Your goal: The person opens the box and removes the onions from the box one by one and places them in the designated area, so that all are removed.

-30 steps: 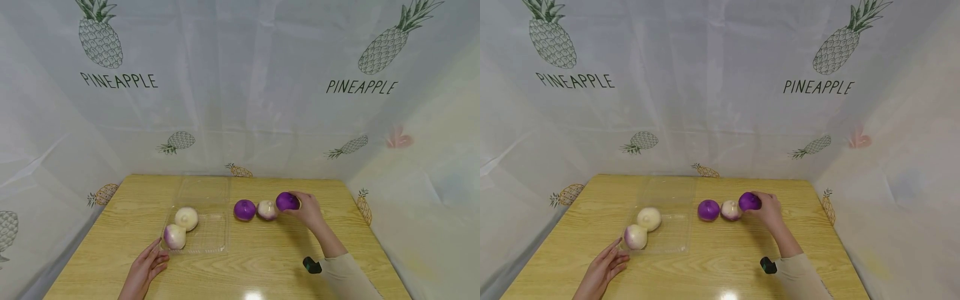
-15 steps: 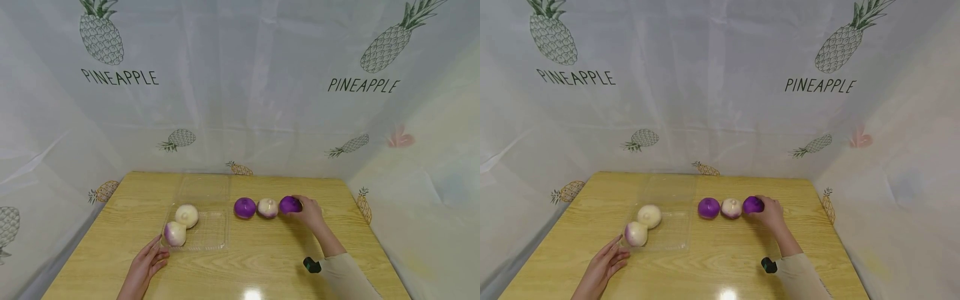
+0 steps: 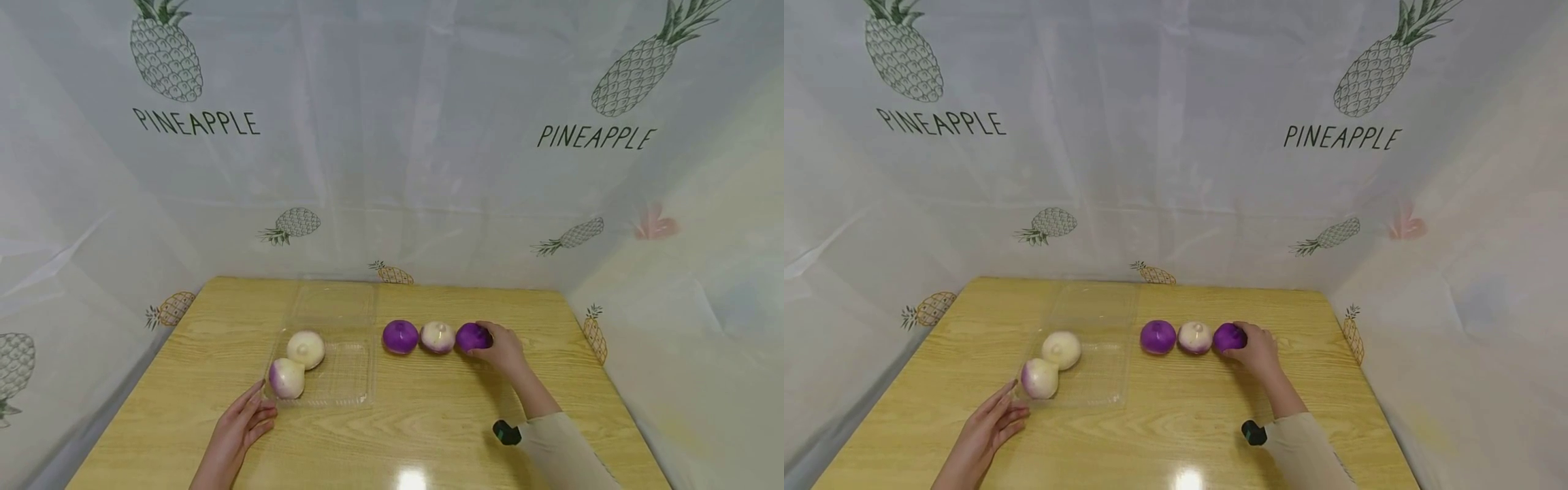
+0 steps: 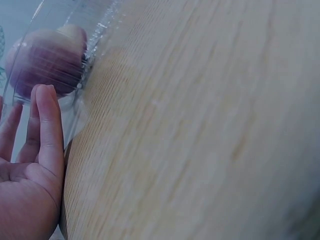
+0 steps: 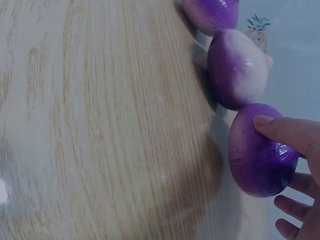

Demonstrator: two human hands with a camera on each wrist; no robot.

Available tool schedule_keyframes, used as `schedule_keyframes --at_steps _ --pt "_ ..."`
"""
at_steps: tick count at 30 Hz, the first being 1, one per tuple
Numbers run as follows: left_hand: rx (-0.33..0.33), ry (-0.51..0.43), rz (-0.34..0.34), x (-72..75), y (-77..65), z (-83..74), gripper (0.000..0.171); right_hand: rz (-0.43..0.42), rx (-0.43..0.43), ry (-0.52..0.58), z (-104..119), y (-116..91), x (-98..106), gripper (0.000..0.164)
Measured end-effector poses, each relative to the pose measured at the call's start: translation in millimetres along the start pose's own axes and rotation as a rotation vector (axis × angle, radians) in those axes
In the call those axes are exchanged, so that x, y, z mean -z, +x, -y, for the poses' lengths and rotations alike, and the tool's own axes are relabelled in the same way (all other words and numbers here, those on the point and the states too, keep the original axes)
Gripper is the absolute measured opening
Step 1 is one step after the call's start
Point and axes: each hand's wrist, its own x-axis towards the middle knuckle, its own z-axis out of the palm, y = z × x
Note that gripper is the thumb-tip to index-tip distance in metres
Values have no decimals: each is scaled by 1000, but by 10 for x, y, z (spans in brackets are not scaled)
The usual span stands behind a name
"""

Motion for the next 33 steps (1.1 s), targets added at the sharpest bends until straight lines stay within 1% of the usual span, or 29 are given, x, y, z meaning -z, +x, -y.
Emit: schedule_keyframes --at_steps 6,9,16,26,33 --pt "-19 -11 26 6 5 -2 26 3 12 -23 -38 7 -45 68" --pt "-19 -7 29 11 6 -1 27 7 10 -21 -43 10 -56 68" --pt "-6 20 8 14 3 -1 26 11 -18 0 -32 13 -59 68" --pt "-22 15 20 28 -4 9 28 25 -28 17 -8 8 -49 68" --pt "-18 19 16 7 1 -2 26 39 -30 18 13 -3 -39 71"
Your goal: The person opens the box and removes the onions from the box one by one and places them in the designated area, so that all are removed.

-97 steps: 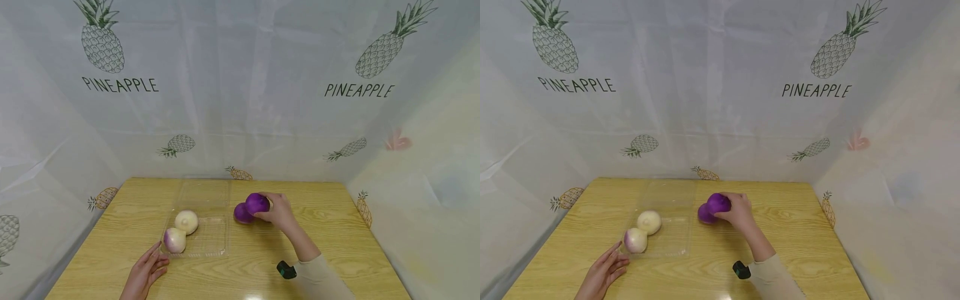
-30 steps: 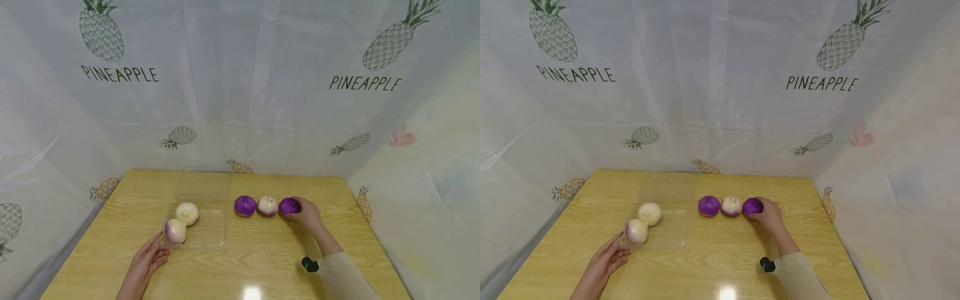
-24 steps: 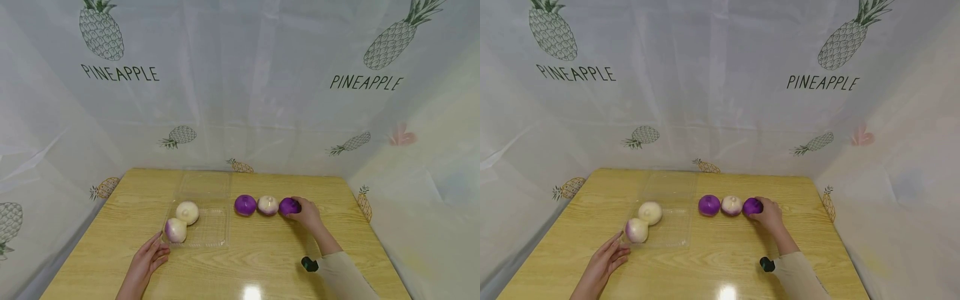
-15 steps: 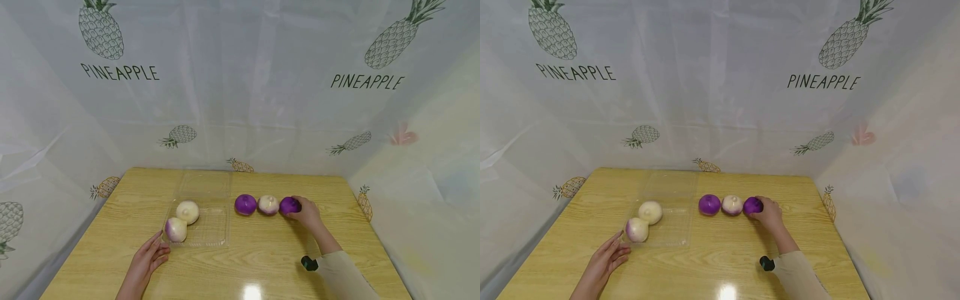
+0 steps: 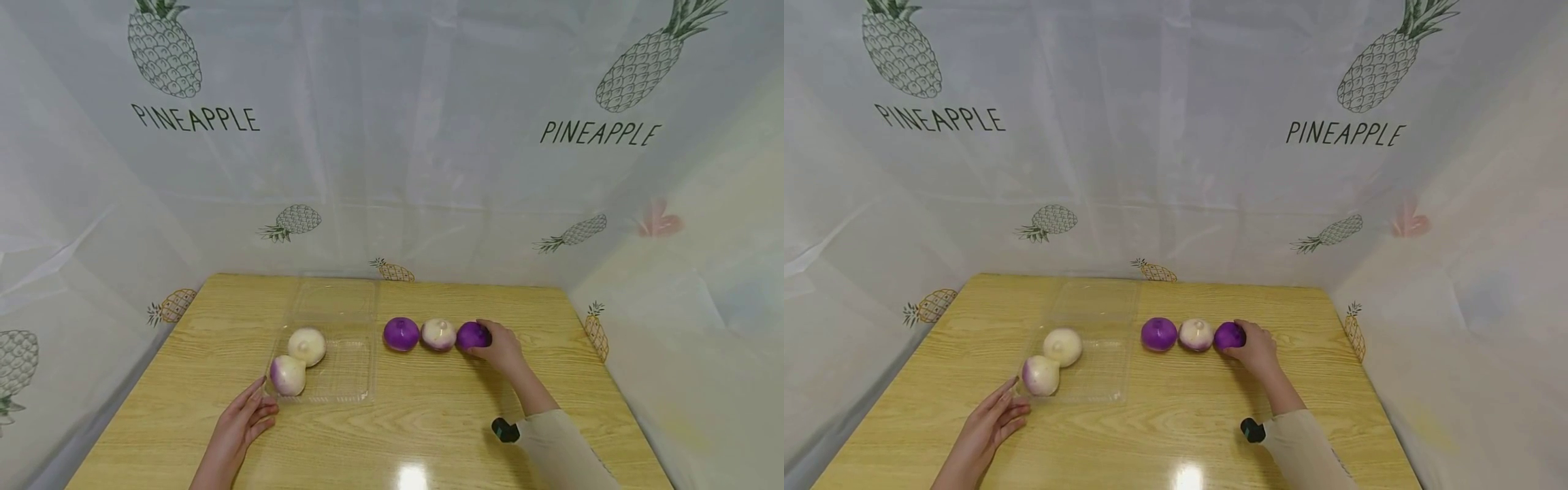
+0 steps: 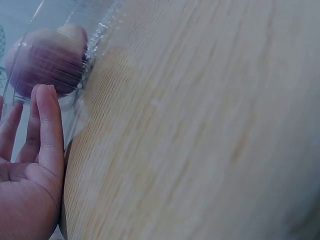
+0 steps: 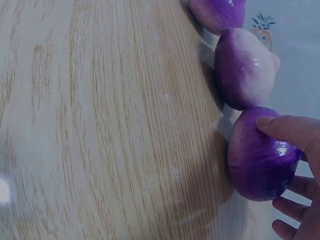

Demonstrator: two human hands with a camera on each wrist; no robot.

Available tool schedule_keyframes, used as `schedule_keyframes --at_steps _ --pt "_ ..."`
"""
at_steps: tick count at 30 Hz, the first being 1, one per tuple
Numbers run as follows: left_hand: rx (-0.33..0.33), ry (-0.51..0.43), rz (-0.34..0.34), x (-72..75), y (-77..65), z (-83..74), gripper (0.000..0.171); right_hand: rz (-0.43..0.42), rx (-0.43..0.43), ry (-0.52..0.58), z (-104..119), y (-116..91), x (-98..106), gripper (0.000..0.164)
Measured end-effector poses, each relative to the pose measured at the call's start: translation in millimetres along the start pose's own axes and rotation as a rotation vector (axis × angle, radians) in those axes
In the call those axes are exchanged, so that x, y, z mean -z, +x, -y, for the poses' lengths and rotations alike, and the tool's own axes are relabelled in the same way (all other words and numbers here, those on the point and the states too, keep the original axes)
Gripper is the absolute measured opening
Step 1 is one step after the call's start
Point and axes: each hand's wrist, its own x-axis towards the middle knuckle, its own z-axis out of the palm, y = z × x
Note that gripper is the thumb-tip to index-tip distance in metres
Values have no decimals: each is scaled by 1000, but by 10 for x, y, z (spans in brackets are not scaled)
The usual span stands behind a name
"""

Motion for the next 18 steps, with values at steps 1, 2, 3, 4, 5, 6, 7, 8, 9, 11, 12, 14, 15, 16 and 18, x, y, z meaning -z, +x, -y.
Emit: schedule_keyframes --at_steps 1,2,3,4,5,6,7,8,9,11,12,14,15,16,18 --pt "0 -1 1 -2 1 0 26 0 0 -2 -1 -1 0 71" --pt "-2 -4 5 -4 3 0 26 0 0 -2 -4 0 -1 71" --pt "-2 -2 6 -5 3 1 26 0 2 -2 -7 -1 -2 71" --pt "-1 -2 2 -4 1 3 26 1 4 -2 -10 1 -5 70" --pt "0 0 1 0 0 6 26 1 5 -3 -12 2 -8 70" --pt "-2 -1 2 1 -3 8 27 2 6 -5 -12 4 -10 69" --pt "-3 0 1 1 -6 9 27 3 5 -6 -14 5 -11 69" --pt "-4 -1 1 2 -7 10 27 3 1 -8 -12 5 -11 69" --pt "-5 1 0 3 -10 10 27 3 -4 -11 -11 5 -12 68" --pt "-6 1 4 2 -11 8 26 2 -14 -18 -4 3 -11 68" --pt "-5 0 5 0 -9 6 26 2 -18 -18 -2 2 -10 68" --pt "-6 0 10 -4 -7 2 26 3 -26 -17 6 -1 -7 67" --pt "-9 -2 14 -6 -8 -2 26 5 -25 -17 7 2 -8 67" --pt "-12 -7 16 -8 -7 -4 26 7 -23 -17 11 4 -8 67" --pt "-20 -13 23 -8 -7 -5 27 9 -24 -17 12 8 -11 67"
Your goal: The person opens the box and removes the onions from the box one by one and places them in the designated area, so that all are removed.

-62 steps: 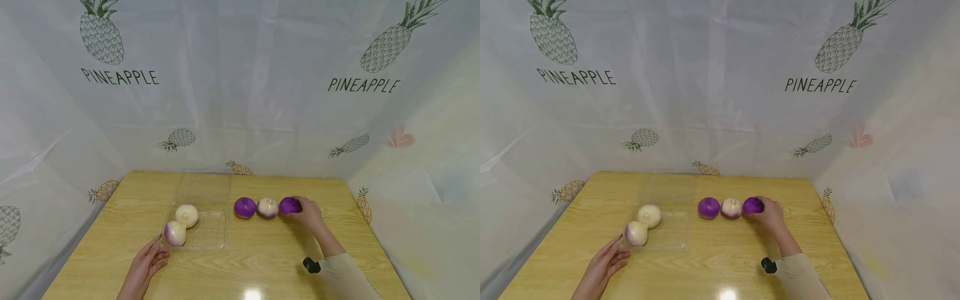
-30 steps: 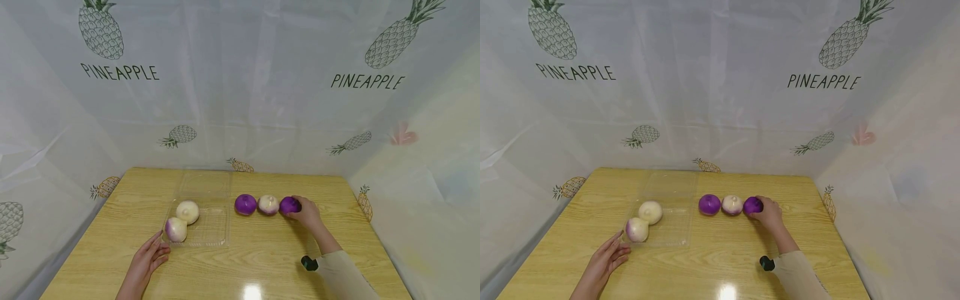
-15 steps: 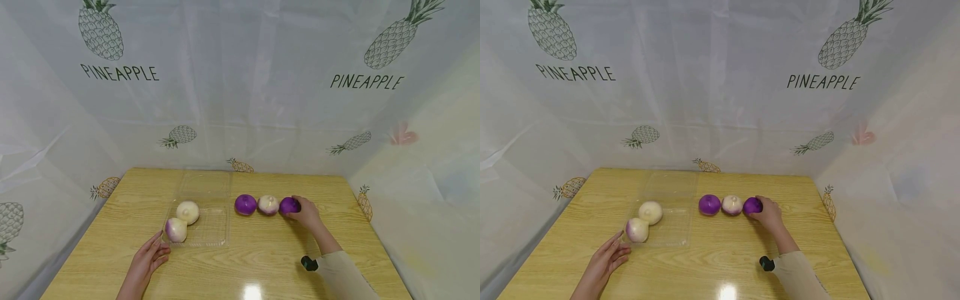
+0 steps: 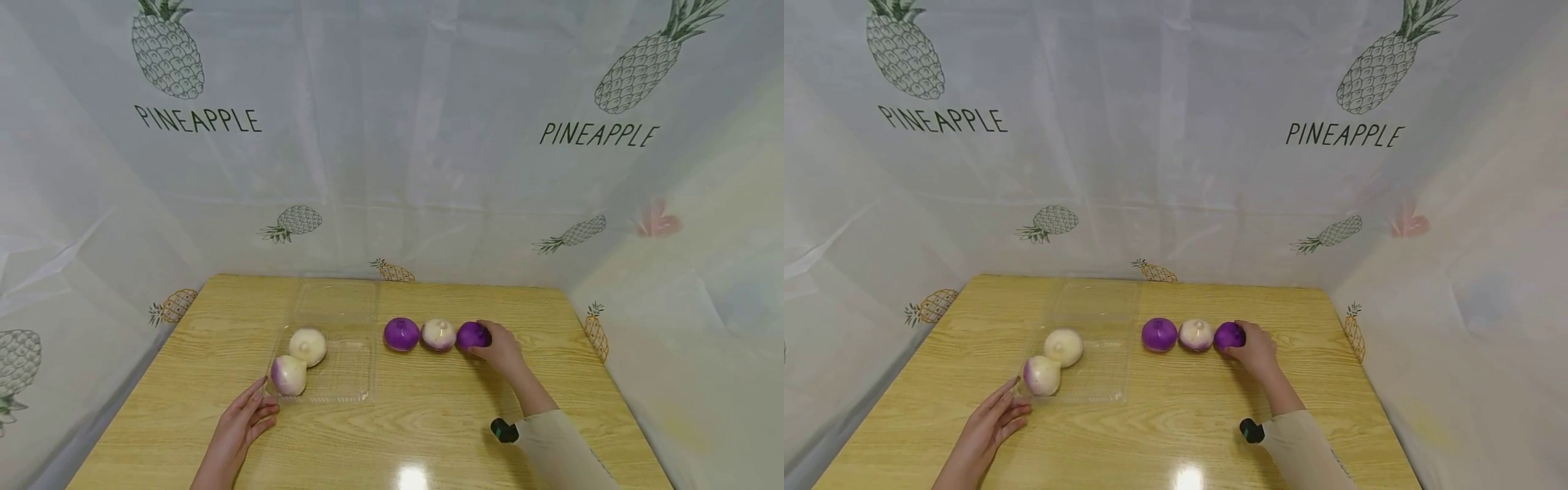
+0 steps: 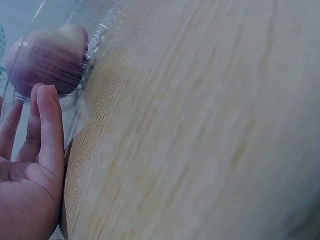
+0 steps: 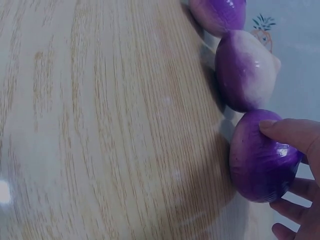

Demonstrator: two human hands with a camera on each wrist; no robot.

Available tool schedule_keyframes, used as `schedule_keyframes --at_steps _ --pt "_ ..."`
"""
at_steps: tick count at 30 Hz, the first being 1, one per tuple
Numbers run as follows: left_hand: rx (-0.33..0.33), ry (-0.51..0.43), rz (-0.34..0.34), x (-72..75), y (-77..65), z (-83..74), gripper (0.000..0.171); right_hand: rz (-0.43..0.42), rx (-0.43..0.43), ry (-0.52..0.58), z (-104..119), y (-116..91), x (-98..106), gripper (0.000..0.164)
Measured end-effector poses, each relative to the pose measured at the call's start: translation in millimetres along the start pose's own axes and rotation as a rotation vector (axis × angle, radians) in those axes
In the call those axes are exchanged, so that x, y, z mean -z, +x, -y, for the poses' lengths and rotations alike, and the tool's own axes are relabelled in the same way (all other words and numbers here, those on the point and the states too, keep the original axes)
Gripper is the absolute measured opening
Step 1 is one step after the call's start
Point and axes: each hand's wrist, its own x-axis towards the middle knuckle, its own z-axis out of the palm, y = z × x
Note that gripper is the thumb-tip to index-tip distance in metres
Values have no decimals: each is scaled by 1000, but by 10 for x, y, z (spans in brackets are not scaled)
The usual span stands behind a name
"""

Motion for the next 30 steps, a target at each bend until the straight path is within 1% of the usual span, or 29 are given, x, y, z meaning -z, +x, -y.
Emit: schedule_keyframes --at_steps 4,7,11,13,18,21,26,30 --pt "-7 -20 11 8 0 6 27 -6 2 -8 -12 -3 -9 67" --pt "-3 -31 13 14 8 6 27 -29 26 -18 -10 -12 -1 67" --pt "4 -42 8 20 20 10 29 -69 68 -33 42 -36 35 66" --pt "10 -39 5 21 24 10 29 -81 69 -28 87 -56 60 67" --pt "22 -24 -4 14 31 -3 28 -90 87 24 263 -107 108 66" --pt "25 -12 -6 13 38 -9 28 -100 122 54 399 -135 102 64" --pt "29 0 -11 13 47 -9 28 -99 178 117 652 -195 7 61" --pt "31 -18 0 10 39 8 28 -86 211 160 850 -248 -125 59"
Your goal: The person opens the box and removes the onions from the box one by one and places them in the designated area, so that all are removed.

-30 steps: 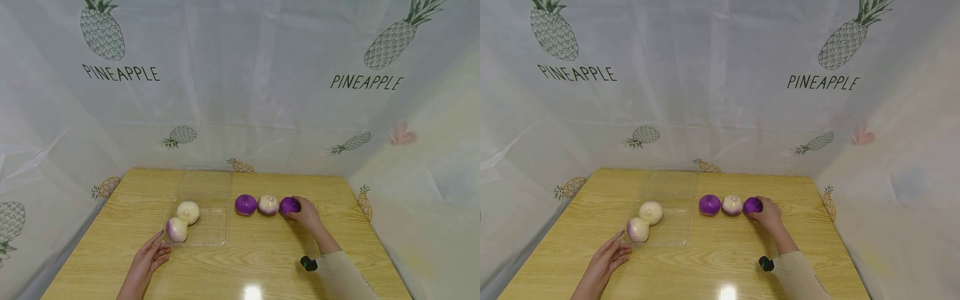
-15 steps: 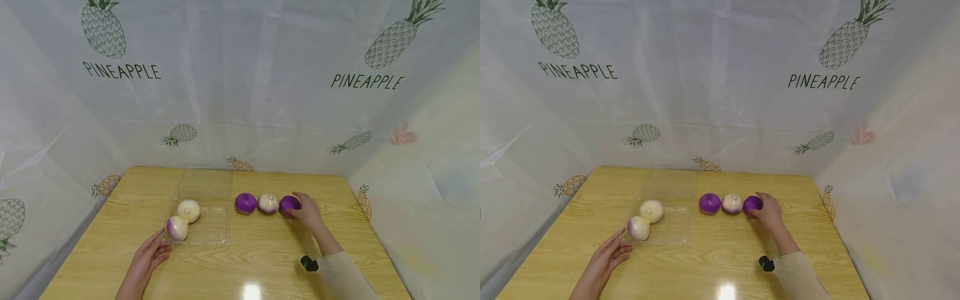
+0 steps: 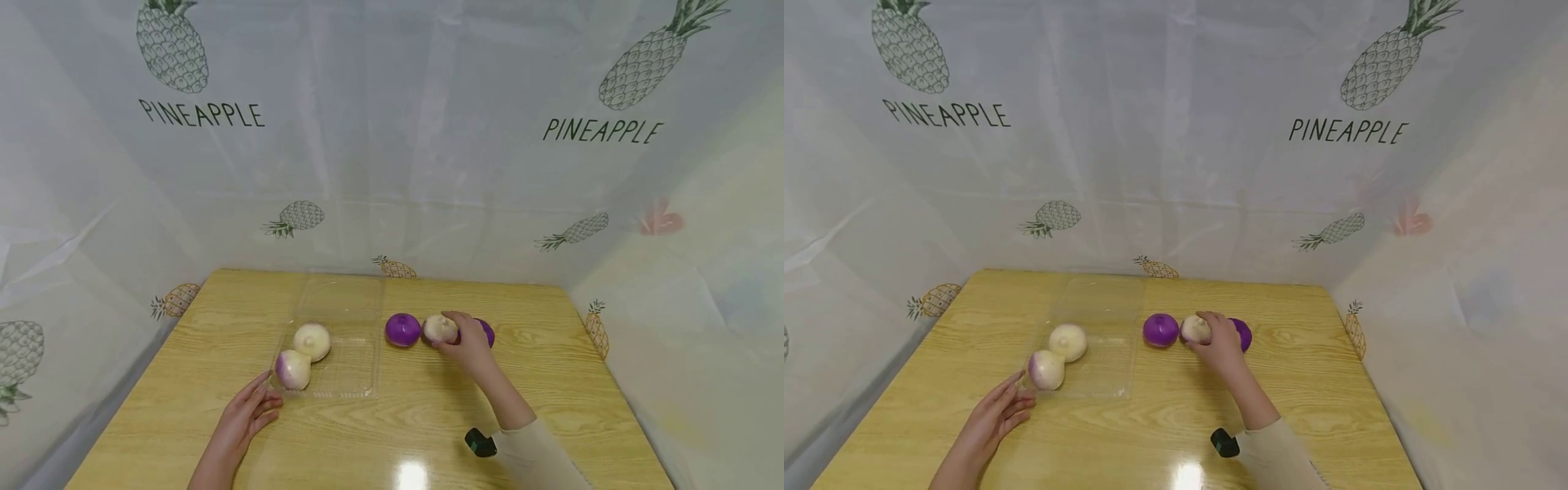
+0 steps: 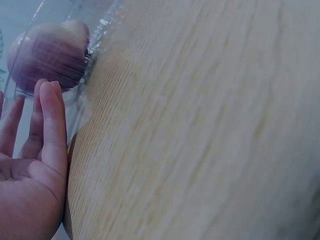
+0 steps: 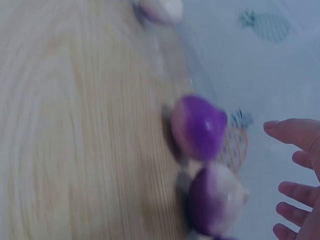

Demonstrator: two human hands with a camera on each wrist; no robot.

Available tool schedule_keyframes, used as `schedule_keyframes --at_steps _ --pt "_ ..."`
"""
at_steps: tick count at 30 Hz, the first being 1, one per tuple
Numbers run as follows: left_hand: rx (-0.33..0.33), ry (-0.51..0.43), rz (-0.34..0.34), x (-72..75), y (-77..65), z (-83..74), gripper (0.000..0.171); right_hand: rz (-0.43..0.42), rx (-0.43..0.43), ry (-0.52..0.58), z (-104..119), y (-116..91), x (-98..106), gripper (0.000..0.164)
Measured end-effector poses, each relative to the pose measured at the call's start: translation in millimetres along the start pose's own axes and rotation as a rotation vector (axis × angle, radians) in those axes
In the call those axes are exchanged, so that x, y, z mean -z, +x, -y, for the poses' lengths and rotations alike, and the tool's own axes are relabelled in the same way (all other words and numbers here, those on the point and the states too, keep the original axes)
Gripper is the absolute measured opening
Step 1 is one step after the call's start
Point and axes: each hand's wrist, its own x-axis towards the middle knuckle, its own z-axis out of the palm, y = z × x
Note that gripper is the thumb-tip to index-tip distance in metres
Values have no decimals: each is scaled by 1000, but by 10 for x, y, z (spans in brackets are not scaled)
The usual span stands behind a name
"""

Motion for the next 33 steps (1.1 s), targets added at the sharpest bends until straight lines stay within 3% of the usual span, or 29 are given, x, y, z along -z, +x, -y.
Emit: schedule_keyframes --at_steps 7,19,33 --pt "22 34 -29 -8 -27 -11 26 44 35 76 258 -21 -291 63" --pt "62 74 -82 -35 -59 -15 20 101 173 183 641 -106 -693 60" --pt "34 71 -72 -17 -61 6 20 201 103 312 1013 -145 -1038 60"
